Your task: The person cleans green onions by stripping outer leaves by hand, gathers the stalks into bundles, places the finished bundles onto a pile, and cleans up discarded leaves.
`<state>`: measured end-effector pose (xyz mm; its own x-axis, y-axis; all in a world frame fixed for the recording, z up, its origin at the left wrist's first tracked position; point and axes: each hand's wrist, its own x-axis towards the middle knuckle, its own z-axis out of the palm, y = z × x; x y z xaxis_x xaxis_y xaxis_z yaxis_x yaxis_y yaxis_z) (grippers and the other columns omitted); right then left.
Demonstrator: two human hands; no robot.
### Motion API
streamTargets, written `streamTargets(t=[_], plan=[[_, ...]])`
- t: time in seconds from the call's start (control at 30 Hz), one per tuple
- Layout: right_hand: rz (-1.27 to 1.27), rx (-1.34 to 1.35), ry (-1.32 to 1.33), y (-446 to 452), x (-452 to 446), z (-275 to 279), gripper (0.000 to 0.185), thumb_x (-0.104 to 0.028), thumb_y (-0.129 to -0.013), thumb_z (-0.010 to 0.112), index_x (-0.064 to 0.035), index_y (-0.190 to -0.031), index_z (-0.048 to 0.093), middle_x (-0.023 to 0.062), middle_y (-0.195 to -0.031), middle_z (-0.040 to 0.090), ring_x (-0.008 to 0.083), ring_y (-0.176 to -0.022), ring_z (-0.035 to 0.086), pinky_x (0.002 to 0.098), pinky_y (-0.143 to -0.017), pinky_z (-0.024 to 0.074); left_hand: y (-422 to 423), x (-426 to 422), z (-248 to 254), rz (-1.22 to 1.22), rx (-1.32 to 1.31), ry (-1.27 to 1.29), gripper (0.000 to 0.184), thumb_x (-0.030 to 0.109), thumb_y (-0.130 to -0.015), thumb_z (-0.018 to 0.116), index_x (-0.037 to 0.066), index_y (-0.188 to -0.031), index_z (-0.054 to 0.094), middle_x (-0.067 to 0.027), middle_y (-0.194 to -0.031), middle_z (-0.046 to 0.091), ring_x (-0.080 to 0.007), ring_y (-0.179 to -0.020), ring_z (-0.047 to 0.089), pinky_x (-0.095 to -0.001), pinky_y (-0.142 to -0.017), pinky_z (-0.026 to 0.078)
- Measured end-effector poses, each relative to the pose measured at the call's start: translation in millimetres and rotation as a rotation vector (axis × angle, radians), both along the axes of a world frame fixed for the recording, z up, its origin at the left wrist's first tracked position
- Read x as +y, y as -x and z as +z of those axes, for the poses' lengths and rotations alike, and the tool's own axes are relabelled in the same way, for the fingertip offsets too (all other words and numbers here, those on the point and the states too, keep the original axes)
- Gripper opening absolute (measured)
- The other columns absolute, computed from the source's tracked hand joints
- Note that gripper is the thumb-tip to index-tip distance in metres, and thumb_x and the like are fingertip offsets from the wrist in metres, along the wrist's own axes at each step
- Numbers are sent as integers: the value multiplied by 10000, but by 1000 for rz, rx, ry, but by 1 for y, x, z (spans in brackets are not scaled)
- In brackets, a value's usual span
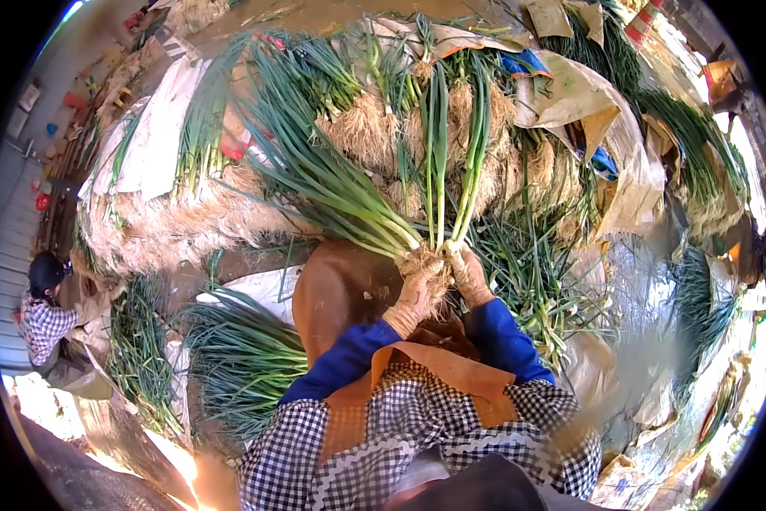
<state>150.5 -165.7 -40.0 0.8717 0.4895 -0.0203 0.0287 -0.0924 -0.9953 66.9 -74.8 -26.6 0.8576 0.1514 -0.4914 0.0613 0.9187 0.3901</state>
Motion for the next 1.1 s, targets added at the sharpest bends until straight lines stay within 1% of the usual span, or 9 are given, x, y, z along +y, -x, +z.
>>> streamTargets(t=[0.27, 0.3, 0.37, 0.43, 0.67, 0.7, 0.8, 0.83, 1.1], plan=[[881, -11, 302, 27, -78, 104, 249, -189, -893, 497, -28, -720, 579, 61, -602, 543, 140, -580, 515, 288, -553, 427, -5, 7, -17, -37, -155, -53, 292, 96, -881, 490, 25, -1164, 511, -90, -1075, 573, -174, -924, 573, -289, -778, 480], [938, -559, 282, 14, -98, 69, 216, -199, -877, 507, -39, -756, 587, 71, -620, 571, 151, -624, 558, 291, -576, 457, -3, 8, -15, -47, -174, -77, 304, 75, -877, 492, 23, -1176, 503, -93, -1081, 570, -178, -937, 568, -289, -788, 477], [1050, -620, 1468, -4, -85, 86, 165, -211, -834, 524, -75, -881, 606, 98, -756, 647, 209, -760, 640, 301, -641, 525, -5, 9, -18, -94, -201, -61, 357, 32, -848, 533, 24, -1201, 480, -96, -1085, 565, -189, -972, 553, -288, -815, 467], [271, -654, 794, -25, -76, 80, 238, -231, -819, 555, -72, -990, 603, 127, -849, 631, 249, -715, 629, 342, -598, 512, -6, 4, -19, -88, -202, -138, 367, 25, -836, 552, 30, -1196, 481, -91, -1082, 565, -189, -971, 553, -286, -817, 466], [615, -968, 384, -50, -15, 59, 357, -288, -863, 524, -59, -1137, 538, 105, -1001, 613, 255, -906, 581, 324, -799, 464, -4, 7, -20, -96, -231, -250, 355, -16, -805, 569, 21, -1149, 489, -64, -1017, 569, -185, -936, 560, -288, -820, 468], [614, 30, 244, -32, -23, 75, 325, -288, -920, 455, -41, -1113, 540, 85, -1056, 582, 209, -934, 548, 331, -812, 450, -1, 6, -21, -84, -219, -178, 345, -26, -798, 572, 20, -1132, 499, -67, -1016, 570, -188, -923, 566, -291, -808, 475], [885, 259, 41, 4, -61, 81, 332, -313, -917, 467, -15, -1029, 560, 68, -955, 568, 173, -892, 531, 330, -803, 441, -5, 4, -45, -1, -345, -722, 345, -39, -790, 571, 22, -1123, 507, -80, -1035, 572, -208, -913, 578, -305, -794, 487], [1104, 636, -28, 6, -81, 57, 271, -286, -904, 497, -38, -983, 572, 52, -887, 571, 160, -822, 554, 301, -737, 464, -5, 7, -33, -80, -260, -195, 383, -47, -783, 566, 26, -1153, 499, -85, -1059, 569, -222, -943, 580, -309, -803, 490], [255, -84, 568, -27, -80, 56, 402, -341, -849, 563, -21, -1091, 566, 90, -924, 604, 177, -826, 579, 267, -714, 478, -6, 15, -5, -199, -196, -237, 405, -33, -780, 578, 22, -1173, 498, -98, -1043, 583, -239, -953, 584, -326, -793, 505]])
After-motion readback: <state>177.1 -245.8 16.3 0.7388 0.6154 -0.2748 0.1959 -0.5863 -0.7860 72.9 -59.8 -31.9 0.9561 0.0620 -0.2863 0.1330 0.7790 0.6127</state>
